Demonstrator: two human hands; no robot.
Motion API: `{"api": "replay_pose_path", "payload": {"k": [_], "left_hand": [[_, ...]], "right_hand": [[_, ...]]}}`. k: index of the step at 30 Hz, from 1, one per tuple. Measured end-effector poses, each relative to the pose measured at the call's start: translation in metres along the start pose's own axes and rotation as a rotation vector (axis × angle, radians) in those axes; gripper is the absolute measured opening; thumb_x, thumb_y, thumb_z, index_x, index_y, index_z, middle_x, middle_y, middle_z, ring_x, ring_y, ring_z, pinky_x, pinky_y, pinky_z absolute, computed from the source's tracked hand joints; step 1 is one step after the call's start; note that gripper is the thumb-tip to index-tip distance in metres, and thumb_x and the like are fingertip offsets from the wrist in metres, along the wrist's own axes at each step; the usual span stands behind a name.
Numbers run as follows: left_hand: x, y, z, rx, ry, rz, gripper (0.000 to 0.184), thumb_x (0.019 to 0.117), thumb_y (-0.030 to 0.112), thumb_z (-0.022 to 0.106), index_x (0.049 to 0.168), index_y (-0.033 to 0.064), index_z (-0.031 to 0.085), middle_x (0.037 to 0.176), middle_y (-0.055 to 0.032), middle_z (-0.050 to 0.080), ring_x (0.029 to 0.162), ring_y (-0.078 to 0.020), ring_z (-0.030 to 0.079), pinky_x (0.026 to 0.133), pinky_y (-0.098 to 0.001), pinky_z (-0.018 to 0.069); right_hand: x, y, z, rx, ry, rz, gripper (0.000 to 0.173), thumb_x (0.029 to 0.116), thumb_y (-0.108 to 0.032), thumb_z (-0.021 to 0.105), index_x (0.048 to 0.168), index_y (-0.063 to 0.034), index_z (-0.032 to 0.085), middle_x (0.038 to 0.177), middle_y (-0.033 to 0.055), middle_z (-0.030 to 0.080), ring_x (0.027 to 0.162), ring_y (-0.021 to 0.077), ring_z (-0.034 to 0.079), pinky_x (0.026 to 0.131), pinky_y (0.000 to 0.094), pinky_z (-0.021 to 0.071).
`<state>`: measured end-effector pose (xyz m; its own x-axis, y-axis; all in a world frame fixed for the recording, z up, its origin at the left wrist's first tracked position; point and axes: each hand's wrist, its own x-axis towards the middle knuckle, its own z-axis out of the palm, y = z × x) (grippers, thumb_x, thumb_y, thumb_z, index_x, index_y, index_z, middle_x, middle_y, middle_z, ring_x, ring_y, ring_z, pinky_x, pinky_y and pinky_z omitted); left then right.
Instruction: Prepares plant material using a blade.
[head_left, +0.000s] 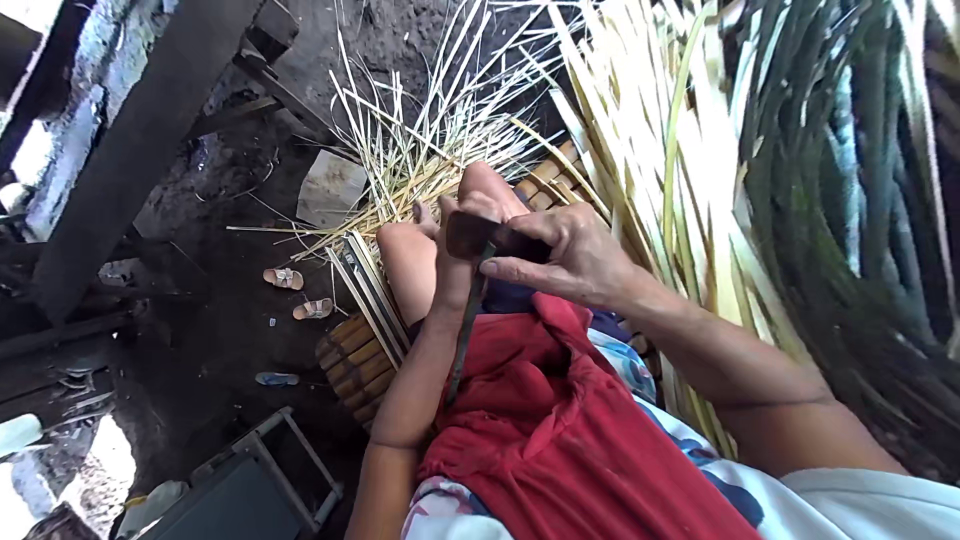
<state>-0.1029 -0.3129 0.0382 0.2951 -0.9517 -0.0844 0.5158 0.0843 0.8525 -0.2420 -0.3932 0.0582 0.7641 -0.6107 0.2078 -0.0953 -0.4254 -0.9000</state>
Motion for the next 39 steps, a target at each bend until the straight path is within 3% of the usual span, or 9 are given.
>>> {"api": "replay_pose_path", "payload": {"k": [7,9,11,17,22,28,34,36,39], "left_hand": [[-0.002,0.002,0.014,-0.164,0.49,-0.105,0.056,0.1114,0.046,0.007,0.086,0.0201,0.049,0.071,0.0078,0.054,0.067,0.0043,0.056,0.062,-0.0138,0.047],[-0.011,-0.001,-0.008,-0.05,0.294,-0.24,0.077,0.1028,0.068,0.002,0.117,0.0207,0.061,0.099,0.0061,0.066,0.09,0.0012,0.062,0.078,-0.02,0.0523],[-0.02,-0.015,-0.024,-0.121,0.104,-0.257,0.071,0.0964,0.08,0.023,0.119,0.0275,0.065,0.104,0.0082,0.069,0.094,-0.0022,0.066,0.082,-0.0241,0.0561],[-0.013,-0.023,-0.043,-0.335,0.532,-0.186,0.04,0.1085,0.05,0.036,0.082,0.0252,0.053,0.079,0.0093,0.062,0.074,-0.0004,0.065,0.067,-0.017,0.0551],[-0.011,-0.033,-0.045,-0.269,0.063,-0.197,0.047,0.1043,0.063,0.037,0.11,0.0264,0.066,0.099,0.0083,0.068,0.091,-0.0033,0.066,0.08,-0.0244,0.0564],[-0.006,-0.028,-0.046,-0.327,0.518,-0.167,0.037,0.1077,0.054,0.038,0.092,0.0254,0.055,0.089,0.009,0.066,0.088,-0.0041,0.068,0.08,-0.0231,0.0566],[-0.019,-0.032,-0.043,-0.341,0.081,-0.212,0.039,0.1009,0.062,0.048,0.111,0.028,0.065,0.099,0.0077,0.068,0.086,-0.0035,0.066,0.075,-0.022,0.0565],[-0.017,-0.025,-0.031,-0.326,0.274,-0.154,0.037,0.1041,0.057,0.045,0.095,0.0264,0.064,0.084,0.0085,0.065,0.072,-0.0005,0.062,0.063,-0.0173,0.0523],[-0.013,-0.022,-0.049,-0.557,0.555,-0.092,0.039,0.11,0.045,0.033,0.085,0.0226,0.053,0.079,0.007,0.062,0.079,-0.004,0.066,0.077,-0.0214,0.0562]], "right_hand": [[-0.002,0.007,0.014,0.037,0.1,0.002,0.027,0.0914,-0.03,0.069,0.074,-0.0102,0.064,0.059,-0.0034,0.055,0.048,0.0022,0.049,0.042,0.0213,0.0383],[0.0,0.014,0.018,0.026,0.114,0.003,0.029,0.0933,-0.032,0.068,0.077,-0.0088,0.064,0.06,-0.0016,0.055,0.049,0.0042,0.049,0.043,0.0233,0.0392],[0.002,0.022,0.017,-0.008,0.149,0.021,0.031,0.0974,-0.035,0.065,0.084,-0.0077,0.067,0.063,0.0011,0.056,0.05,0.0087,0.05,0.043,0.0278,0.0412],[0.0,0.028,0.049,-0.183,0.007,-0.144,0.043,0.0881,-0.051,0.072,0.077,-0.0097,0.068,0.062,-0.0003,0.061,0.053,0.0116,0.058,0.047,0.0352,0.0471],[0.016,0.032,0.024,-0.262,0.104,-0.166,0.036,0.0937,-0.042,0.073,0.093,-0.0066,0.073,0.075,0.0071,0.067,0.062,0.0186,0.064,0.054,0.0401,0.0526],[-0.002,0.034,0.051,-0.247,-0.016,-0.175,0.045,0.09,-0.052,0.071,0.076,-0.0085,0.07,0.062,0.0019,0.063,0.055,0.0144,0.062,0.051,0.0385,0.0515],[0.02,0.034,0.028,-0.317,0.088,-0.16,0.041,0.0936,-0.049,0.07,0.089,-0.008,0.07,0.073,0.0068,0.065,0.062,0.0205,0.063,0.052,0.0423,0.0514],[0.022,0.029,0.031,-0.308,0.066,-0.135,0.04,0.0905,-0.05,0.073,0.094,-0.0095,0.072,0.075,0.0064,0.067,0.065,0.0214,0.066,0.054,0.0452,0.0537],[0.004,0.029,0.058,-0.24,-0.085,-0.24,0.046,0.0878,-0.054,0.072,0.08,-0.009,0.073,0.064,0.0027,0.065,0.058,0.016,0.064,0.055,0.0409,0.053]]}}
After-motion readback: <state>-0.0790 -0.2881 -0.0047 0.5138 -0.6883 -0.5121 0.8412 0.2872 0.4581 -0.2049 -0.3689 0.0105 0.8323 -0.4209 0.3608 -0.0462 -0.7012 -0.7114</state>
